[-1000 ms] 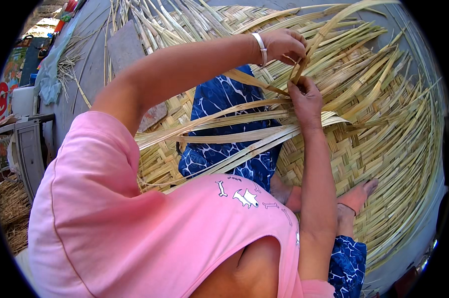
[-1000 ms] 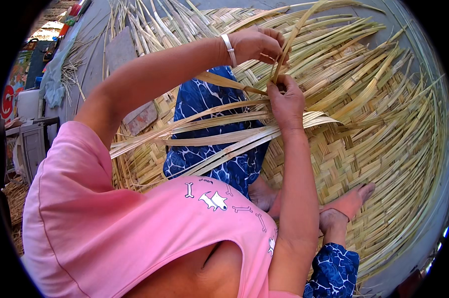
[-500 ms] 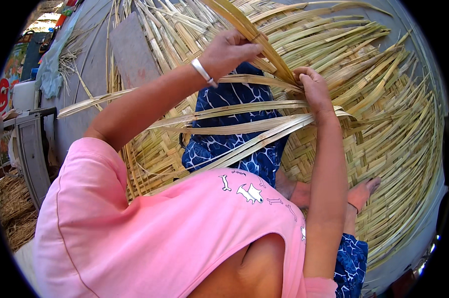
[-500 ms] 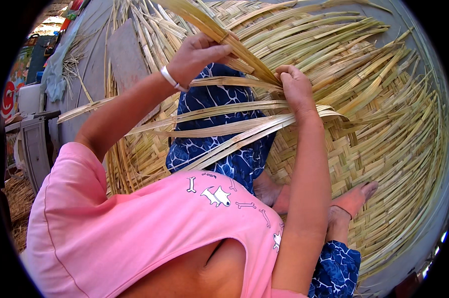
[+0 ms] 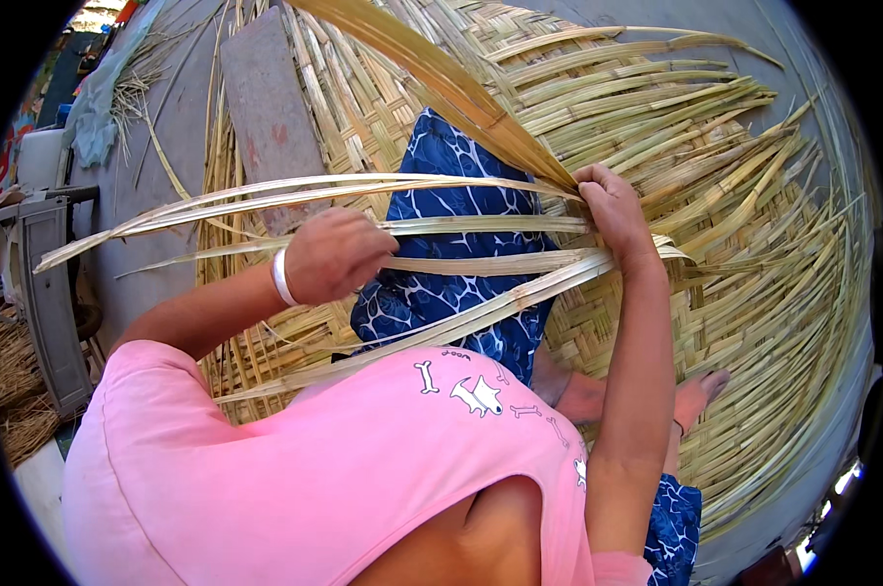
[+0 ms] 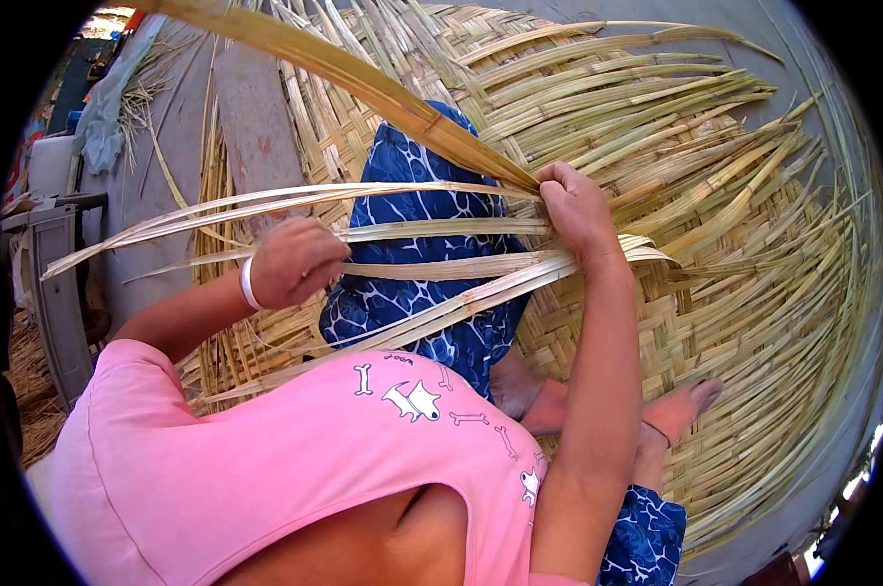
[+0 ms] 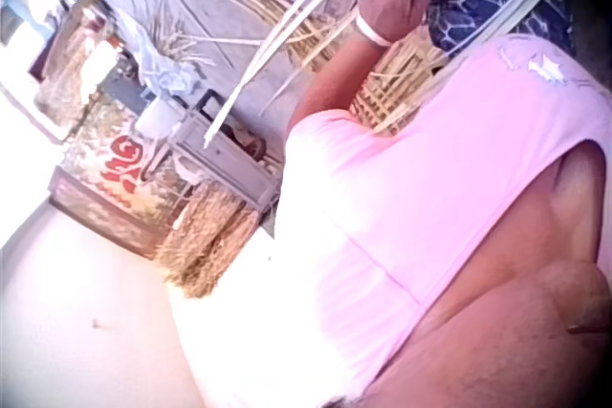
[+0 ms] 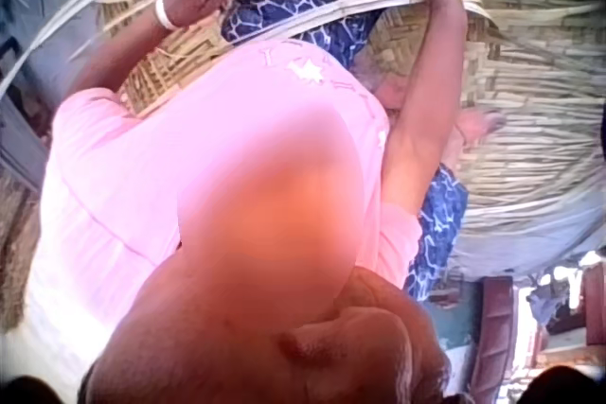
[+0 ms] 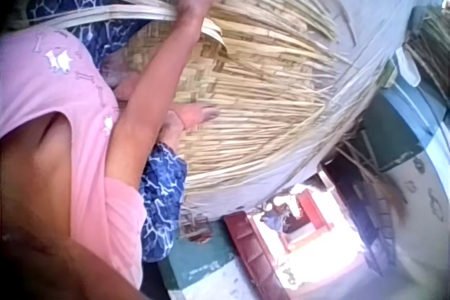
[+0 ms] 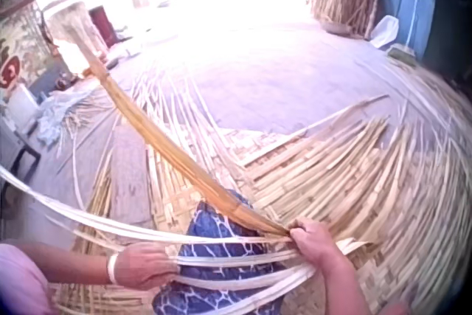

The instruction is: The person sits on the floor and weaves a large circular mat or basket base using dried palm leaves. They interlace the leaves by hand, pulling and adjusting them to form a tight pattern.

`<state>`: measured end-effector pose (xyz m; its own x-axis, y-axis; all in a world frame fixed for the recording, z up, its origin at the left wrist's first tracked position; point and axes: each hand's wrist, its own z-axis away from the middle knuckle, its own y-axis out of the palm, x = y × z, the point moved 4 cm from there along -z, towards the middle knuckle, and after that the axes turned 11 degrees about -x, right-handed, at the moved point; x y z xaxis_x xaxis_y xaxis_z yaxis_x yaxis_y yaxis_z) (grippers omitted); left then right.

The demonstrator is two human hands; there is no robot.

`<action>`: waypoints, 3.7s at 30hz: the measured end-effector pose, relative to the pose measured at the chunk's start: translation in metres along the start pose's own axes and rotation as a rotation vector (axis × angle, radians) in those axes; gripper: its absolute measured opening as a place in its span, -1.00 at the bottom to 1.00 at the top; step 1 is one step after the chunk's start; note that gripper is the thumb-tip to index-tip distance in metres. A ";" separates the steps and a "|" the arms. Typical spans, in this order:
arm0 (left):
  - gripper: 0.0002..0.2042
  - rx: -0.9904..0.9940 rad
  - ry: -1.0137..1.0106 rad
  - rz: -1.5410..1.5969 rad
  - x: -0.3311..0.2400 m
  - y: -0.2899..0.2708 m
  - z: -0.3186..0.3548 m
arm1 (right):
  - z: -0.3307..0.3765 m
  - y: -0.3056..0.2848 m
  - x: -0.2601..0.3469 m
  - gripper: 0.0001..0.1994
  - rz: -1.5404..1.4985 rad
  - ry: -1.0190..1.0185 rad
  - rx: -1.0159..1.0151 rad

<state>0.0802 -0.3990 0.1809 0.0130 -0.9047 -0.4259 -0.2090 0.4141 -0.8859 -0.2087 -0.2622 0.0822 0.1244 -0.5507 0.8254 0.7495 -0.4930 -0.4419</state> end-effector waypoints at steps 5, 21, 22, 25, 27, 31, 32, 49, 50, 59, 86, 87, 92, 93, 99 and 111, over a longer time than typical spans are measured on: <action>-0.80 -0.241 -0.882 0.195 0.136 0.049 0.057 | -0.003 0.004 -0.006 -0.72 -0.056 -0.071 -0.022; -0.50 -0.193 -0.337 -0.489 0.173 0.114 0.006 | -0.032 -0.002 -0.022 -0.77 0.006 0.088 -0.250; -0.51 -0.228 -0.333 -0.486 0.175 0.114 0.003 | -0.034 -0.006 -0.023 -0.77 0.084 0.083 -0.289; -0.53 -0.296 -0.381 -0.418 0.195 0.121 -0.006 | -0.037 -0.010 -0.027 -0.77 0.135 0.116 -0.392; -0.52 -0.251 -0.480 -0.240 0.221 0.141 0.001 | -0.036 -0.008 -0.023 -0.76 0.132 0.111 -0.402; -0.51 -0.251 -0.581 0.035 0.256 0.159 -0.006 | -0.046 -0.012 -0.041 -0.72 0.058 0.154 -0.478; -0.52 -0.285 -0.572 0.066 0.253 0.158 -0.009 | -0.045 -0.012 -0.047 -0.72 0.080 0.184 -0.500; -0.63 -0.324 -0.320 -0.317 0.185 0.108 -0.026 | -0.062 -0.026 -0.047 -0.80 -0.604 0.531 -0.523; -0.63 -0.342 -0.334 -0.277 0.196 0.115 -0.021 | -0.062 -0.026 -0.046 -0.79 -0.597 0.500 -0.495; -0.63 -0.132 -0.183 -0.524 0.200 0.095 -0.018 | -0.023 -0.023 -0.022 -0.82 -0.696 0.105 -0.510; -0.78 0.769 0.102 -0.388 -0.005 0.109 -0.226 | -0.012 -0.034 -0.032 -0.88 -0.964 0.114 -0.665; -0.80 0.769 0.107 -0.385 -0.015 0.105 -0.213 | -0.013 -0.038 -0.033 -0.88 -0.966 0.117 -0.671; -0.80 0.760 0.045 -0.270 -0.026 0.110 -0.177 | -0.011 -0.064 -0.033 -0.89 -1.051 0.163 -0.706; -0.80 0.754 -0.008 -0.240 -0.028 0.108 -0.175 | -0.010 -0.070 -0.035 -0.89 -1.101 0.151 -0.710; -0.75 0.643 -0.194 -0.070 -0.029 0.112 -0.158 | 0.007 -0.112 -0.037 -0.87 -1.113 0.043 -0.773; -0.73 0.463 -0.192 -0.009 -0.029 0.108 -0.144 | 0.126 -0.213 -0.226 -0.81 -0.787 0.623 -1.313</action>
<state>-0.0832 -0.3423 0.1239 0.2020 -0.8914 -0.4057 0.2475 0.4473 -0.8595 -0.3144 0.0522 0.0341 -0.5018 0.0853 0.8608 -0.5685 -0.7825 -0.2539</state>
